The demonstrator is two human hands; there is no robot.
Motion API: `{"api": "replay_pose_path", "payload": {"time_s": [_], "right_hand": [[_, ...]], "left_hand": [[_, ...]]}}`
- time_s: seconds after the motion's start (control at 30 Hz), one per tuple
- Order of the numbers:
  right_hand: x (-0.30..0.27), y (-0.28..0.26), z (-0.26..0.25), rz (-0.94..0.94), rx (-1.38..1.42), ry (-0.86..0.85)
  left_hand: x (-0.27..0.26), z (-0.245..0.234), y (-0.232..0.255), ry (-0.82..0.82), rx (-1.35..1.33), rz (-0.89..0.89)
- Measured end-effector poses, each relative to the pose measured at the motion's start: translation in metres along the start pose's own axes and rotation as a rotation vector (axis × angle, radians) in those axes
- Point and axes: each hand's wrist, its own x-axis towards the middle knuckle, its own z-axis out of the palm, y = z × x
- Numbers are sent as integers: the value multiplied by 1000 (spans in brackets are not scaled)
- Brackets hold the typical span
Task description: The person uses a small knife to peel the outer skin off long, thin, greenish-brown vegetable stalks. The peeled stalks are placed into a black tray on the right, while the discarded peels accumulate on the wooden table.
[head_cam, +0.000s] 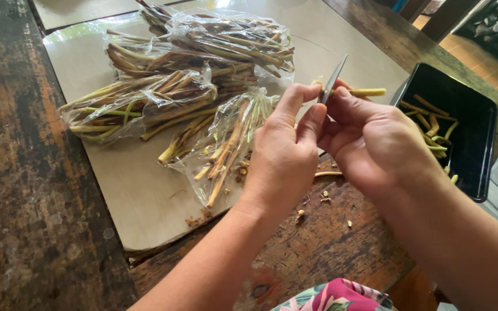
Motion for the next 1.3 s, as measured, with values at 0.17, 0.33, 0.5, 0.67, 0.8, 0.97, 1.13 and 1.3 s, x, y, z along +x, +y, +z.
{"api": "replay_pose_path", "payload": {"time_s": [0.17,0.33,0.5,0.67,0.8,0.97,1.13,1.3], "right_hand": [[9,-11,-5,196,129,116],[15,-15,-11,345,29,189],[15,-23,-19,371,18,120],[18,-21,-22,387,10,113],[18,-16,-18,390,25,133],[16,-14,-10,351,-28,107],[23,-14,-7,373,-28,84],[30,-19,-13,409,-128,-37]], "left_hand": [[-1,-9,-3,-183,141,-235],[1,-19,-3,-246,-198,-147],[5,-35,0,-404,-601,-816],[3,-31,-1,-370,-536,-653],[-5,-21,-1,-205,127,-66],[-11,-22,0,-202,197,-77],[-13,-19,-9,-159,200,-62],[-4,-14,-16,-234,-336,-17]]}}
